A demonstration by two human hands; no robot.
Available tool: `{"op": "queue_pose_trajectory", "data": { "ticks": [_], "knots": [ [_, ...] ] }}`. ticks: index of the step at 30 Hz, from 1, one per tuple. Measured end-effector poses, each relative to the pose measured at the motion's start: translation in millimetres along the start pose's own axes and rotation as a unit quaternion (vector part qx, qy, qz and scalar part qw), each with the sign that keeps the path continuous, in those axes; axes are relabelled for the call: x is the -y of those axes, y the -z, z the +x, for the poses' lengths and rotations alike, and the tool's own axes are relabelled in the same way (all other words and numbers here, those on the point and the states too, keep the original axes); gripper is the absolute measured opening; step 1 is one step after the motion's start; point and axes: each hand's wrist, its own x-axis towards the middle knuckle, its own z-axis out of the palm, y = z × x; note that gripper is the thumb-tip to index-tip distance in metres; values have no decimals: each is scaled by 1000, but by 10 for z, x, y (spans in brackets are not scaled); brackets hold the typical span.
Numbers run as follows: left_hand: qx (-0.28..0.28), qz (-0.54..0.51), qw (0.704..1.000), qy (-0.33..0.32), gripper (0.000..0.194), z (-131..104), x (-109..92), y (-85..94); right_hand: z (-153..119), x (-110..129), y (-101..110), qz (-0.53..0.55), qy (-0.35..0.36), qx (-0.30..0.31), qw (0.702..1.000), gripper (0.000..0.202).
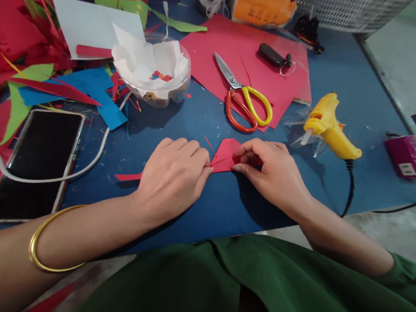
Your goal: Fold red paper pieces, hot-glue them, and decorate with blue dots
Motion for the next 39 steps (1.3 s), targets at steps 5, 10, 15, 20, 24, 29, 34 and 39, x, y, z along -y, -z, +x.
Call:
{"op": "queue_pose_trajectory", "data": {
  "ticks": [5, 10, 15, 20, 24, 29, 34, 39],
  "knots": [
    [6, 21, 1000, -9, 20, 2, -20, 14, 7, 8, 6, -6, 1, -5, 1000, 7],
    [-27, 29, 996, -86, 19, 8, -52, 1, 12, 0, 0, -15, 5, -9, 1000, 7],
    [2, 42, 980, -193, 29, 18, -78, -45, 17, -5, 17, -6, 1, -10, 1000, 7],
    [2, 84, 970, -229, 30, 23, -86, -36, -24, -41, 80, 28, -22, 3, 999, 10],
    [-40, 95, 964, -246, 30, 11, -95, -28, -56, -73, 89, 35, -41, -8, 999, 8],
    [-46, 90, 964, -248, 29, 11, -113, -45, -29, -78, 76, -4, -11, -5, 1000, 6],
    [-16, 81, 967, -239, 34, 38, -148, -56, -14, -94, 94, -21, 8, 16, 1000, 6],
    [-7, 88, 966, -245, 38, 35, -167, -67, -53, -132, 112, 0, -14, 5, 1000, 9]
  ]
}}
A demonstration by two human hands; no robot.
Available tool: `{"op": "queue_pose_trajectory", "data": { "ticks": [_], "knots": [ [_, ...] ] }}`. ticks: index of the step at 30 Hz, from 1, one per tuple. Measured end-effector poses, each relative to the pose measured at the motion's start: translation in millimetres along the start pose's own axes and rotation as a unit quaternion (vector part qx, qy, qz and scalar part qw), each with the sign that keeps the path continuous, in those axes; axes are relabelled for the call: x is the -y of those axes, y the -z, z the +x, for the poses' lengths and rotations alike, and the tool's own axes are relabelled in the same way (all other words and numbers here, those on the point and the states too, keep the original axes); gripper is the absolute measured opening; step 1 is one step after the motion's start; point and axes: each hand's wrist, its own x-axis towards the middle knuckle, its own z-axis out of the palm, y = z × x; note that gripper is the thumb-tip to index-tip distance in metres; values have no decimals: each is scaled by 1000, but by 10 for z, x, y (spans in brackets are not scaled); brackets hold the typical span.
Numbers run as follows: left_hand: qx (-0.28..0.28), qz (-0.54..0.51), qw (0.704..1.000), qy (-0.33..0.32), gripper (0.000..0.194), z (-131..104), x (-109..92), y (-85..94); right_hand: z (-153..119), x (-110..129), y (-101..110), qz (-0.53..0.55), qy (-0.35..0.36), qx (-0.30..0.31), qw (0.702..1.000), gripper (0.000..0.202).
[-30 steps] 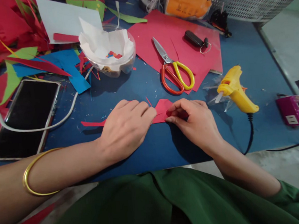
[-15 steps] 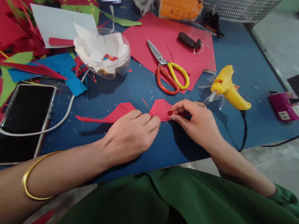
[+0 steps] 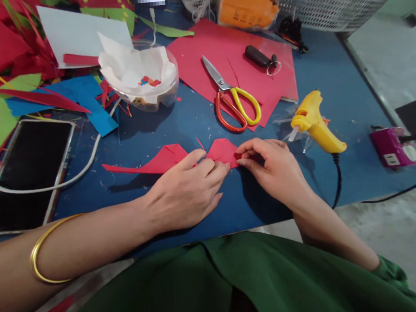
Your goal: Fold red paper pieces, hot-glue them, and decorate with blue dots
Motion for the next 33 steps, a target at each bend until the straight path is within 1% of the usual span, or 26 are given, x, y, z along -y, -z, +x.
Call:
{"op": "queue_pose_trajectory", "data": {
  "ticks": [4, 7, 12, 16, 20, 25, 30, 33],
  "knots": [
    [1, 8, 1000, -2, 38, -1, 1, 10, -30, -15, -7, 29, -44, -21, 998, 7],
    [5, 12, 1000, 1, 38, 2, 2, 22, -35, -9, -21, 11, -65, -35, 997, 11],
    [15, 18, 1000, 1, 40, -4, -1, 20, -58, -5, -33, -3, -69, -50, 996, 13],
    [12, 25, 1000, -2, 38, -4, 3, 20, -109, -25, -28, 12, -86, -61, 994, 11],
    [22, 25, 999, 0, 39, -5, 6, 23, -143, -46, -41, 4, -105, -79, 991, 15],
    [6, 24, 1000, 0, 40, -13, 5, 13, -171, -48, -68, -14, -103, -92, 990, 20],
    [7, 21, 1000, 2, 41, -4, 7, 26, -236, -65, -87, -4, -103, -124, 987, 23],
    [9, 19, 1000, 1, 42, -1, 10, 31, -257, -86, -99, 22, -114, -134, 984, 23]
  ]
}}
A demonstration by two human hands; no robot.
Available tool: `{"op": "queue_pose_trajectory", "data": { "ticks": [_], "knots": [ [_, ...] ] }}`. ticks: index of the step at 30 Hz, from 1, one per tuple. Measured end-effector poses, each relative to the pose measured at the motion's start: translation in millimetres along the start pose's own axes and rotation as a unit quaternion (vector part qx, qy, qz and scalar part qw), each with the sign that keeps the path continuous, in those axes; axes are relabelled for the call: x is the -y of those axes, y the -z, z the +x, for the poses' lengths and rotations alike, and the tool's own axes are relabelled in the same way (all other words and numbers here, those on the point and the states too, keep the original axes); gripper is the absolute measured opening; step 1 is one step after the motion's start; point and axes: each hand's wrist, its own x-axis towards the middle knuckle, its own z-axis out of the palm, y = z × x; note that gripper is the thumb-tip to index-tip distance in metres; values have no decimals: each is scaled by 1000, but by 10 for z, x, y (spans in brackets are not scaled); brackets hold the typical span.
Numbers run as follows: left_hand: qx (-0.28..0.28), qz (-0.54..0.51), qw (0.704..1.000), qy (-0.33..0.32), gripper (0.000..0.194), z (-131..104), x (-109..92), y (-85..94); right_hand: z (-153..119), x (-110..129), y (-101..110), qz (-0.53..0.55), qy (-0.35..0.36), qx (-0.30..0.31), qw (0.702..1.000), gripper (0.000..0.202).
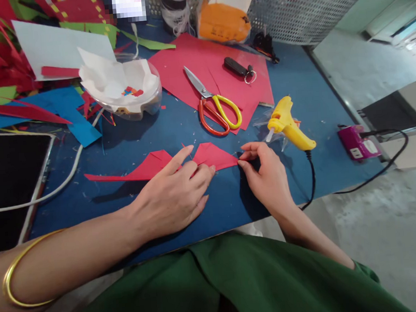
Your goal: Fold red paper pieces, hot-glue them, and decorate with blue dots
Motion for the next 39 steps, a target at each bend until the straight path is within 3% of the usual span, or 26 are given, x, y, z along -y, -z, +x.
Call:
{"op": "queue_pose_trajectory", "data": {
  "ticks": [10, 14, 17, 18, 20, 22, 24, 31, 39],
  "knots": [
    [-33, 4, 999, 6, 42, -6, -5, -34, -53, 2, -33, -4, -11, -33, 999, 29],
    [-33, 5, 999, 5, 41, -13, -6, -22, -160, 9, 4, -75, 30, -84, 993, 36],
    [-33, 5, 999, 5, 41, -15, -5, -19, -267, 68, 45, -140, 128, -146, 971, 42],
    [-32, 5, 999, 5, 41, -15, -5, -22, -294, 99, 49, -144, 176, -140, 964, 46],
    [-31, 8, 999, 4, 40, -15, -5, -33, -321, 168, 30, -131, 257, -70, 955, 53],
    [-30, 8, 999, 4, 39, -14, -6, -43, -320, 234, -23, -117, 296, 29, 947, 55],
    [-30, 6, 1000, 4, 39, -12, -7, -42, -309, 281, -87, -126, 307, 81, 940, 52],
    [14, 20, 1000, 6, 41, -5, 2, 51, -356, 309, -124, -208, 310, 103, 922, 54],
    [13, 12, 1000, 12, 43, -10, -18, 63, -380, 242, -56, -204, 297, 161, 919, 67]
  ]
}}
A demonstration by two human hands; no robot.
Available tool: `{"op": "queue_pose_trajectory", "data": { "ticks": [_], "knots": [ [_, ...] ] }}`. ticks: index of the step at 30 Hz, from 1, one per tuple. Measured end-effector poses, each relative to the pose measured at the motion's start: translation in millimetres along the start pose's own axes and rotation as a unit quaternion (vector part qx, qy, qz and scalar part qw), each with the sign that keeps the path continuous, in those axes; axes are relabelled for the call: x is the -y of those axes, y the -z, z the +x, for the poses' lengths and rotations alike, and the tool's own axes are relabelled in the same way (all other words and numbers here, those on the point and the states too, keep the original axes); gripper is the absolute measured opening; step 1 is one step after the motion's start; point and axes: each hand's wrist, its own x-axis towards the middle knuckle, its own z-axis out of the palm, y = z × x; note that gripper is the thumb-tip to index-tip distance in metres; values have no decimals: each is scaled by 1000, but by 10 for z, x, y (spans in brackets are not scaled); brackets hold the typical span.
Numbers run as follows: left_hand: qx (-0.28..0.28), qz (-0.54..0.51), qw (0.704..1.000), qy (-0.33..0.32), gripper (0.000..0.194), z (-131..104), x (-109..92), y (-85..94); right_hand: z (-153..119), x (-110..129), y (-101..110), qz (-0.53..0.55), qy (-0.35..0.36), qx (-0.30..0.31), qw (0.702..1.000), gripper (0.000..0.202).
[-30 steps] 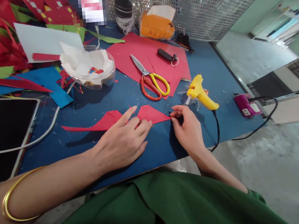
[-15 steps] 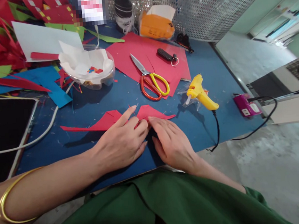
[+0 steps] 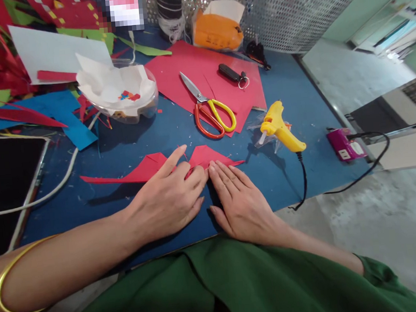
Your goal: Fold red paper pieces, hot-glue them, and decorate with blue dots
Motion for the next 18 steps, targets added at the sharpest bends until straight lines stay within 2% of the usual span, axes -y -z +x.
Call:
{"op": "queue_pose_trajectory", "data": {
  "ticks": [5, 10, 14, 18],
  "knots": [
    [5, -1, 1000, 2, 45, 3, 0, -29, -35, -43, -8, 17, -9, 0, 1000, 71],
    [-15, -2, 1000, 11, 46, -6, 2, -59, -64, -99, 14, 20, 0, 2, 1000, 71],
    [12, -14, 1000, 7, 44, 2, 9, -7, -97, -167, 30, 2, -39, -2, 999, 72],
    [5, -17, 1000, 14, 45, 4, 5, -15, -123, -210, 34, -11, -49, -3, 999, 72]
  ]
}}
